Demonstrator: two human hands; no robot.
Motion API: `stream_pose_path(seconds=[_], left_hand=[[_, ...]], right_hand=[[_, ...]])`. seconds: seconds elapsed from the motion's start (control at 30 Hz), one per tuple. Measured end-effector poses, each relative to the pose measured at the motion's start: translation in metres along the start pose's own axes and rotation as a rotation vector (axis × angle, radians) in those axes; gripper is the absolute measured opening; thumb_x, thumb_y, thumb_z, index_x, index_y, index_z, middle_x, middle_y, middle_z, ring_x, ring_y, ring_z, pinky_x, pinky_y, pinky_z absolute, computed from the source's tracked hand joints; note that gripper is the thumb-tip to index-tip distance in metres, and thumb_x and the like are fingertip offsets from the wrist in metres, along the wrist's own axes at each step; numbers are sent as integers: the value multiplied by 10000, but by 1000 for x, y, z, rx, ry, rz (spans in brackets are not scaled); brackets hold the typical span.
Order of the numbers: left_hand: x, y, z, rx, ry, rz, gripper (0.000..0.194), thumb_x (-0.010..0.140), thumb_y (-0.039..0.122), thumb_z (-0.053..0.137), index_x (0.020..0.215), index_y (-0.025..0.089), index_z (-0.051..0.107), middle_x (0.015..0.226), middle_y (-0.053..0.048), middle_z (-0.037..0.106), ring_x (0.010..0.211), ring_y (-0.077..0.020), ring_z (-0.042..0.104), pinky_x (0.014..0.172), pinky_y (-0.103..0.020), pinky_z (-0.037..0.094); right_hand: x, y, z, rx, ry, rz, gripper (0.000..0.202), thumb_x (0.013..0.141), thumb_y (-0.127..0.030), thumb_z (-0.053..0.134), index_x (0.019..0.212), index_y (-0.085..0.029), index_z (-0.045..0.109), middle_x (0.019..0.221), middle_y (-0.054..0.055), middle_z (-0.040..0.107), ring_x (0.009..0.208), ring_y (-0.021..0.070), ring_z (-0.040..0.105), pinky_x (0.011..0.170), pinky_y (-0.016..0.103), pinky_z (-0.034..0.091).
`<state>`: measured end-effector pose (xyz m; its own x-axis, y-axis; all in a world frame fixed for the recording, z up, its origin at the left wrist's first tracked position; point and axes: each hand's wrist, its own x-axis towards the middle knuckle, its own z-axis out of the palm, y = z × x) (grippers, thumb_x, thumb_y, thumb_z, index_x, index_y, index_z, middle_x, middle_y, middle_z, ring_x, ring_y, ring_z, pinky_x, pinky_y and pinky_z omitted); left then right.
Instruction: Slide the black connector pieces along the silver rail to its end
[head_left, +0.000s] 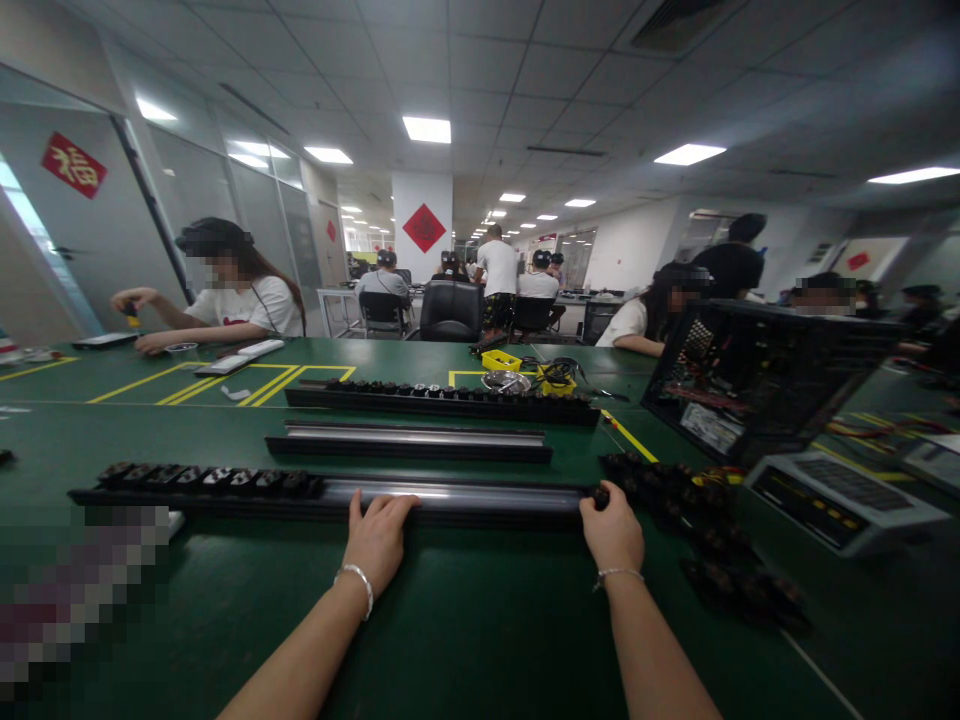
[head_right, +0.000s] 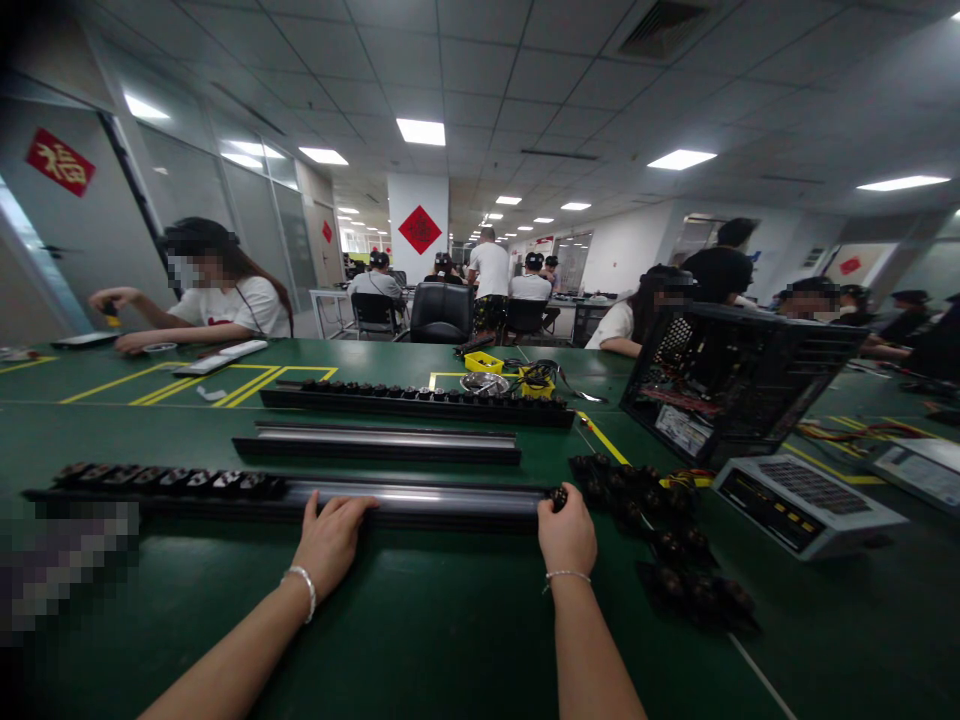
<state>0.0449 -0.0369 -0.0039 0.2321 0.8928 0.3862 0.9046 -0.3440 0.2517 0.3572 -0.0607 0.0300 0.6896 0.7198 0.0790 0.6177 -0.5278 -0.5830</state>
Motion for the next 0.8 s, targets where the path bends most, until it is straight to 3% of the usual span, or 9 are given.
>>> stream_pose_path(seconds=[0.5, 0.67, 0.8], left_hand=[[0, -2, 3, 9, 26, 14, 442, 769, 36, 343, 1044, 301, 567, 970, 2, 668, 989, -163, 543, 1045, -555, 91], [0, -2, 2, 8, 16, 4, 440, 770, 39, 349, 1049, 297, 569, 965, -3, 671, 986, -163, 546, 1042, -556, 96], [0, -2, 1, 7, 17, 8, 444, 766, 35, 347, 1051, 291, 572, 969, -8, 670, 993, -163, 543, 1045, -550, 95]], right_hand=[[18, 19, 3, 34, 74, 17, 489, 783, -348, 377, 1232, -173, 463, 1101, 111, 596, 995, 261, 550, 810, 350, 432], [29, 36, 0, 70, 135, 64, 503, 769, -342, 396, 1232, -157, 466, 1070, 127, 593, 984, 276, 549, 822, 368, 423], [39, 56, 0, 61, 223, 39, 496, 745, -320, 413, 1180, -105, 511, 1112, 180, 510, 1038, 281, 506, 841, 358, 413]])
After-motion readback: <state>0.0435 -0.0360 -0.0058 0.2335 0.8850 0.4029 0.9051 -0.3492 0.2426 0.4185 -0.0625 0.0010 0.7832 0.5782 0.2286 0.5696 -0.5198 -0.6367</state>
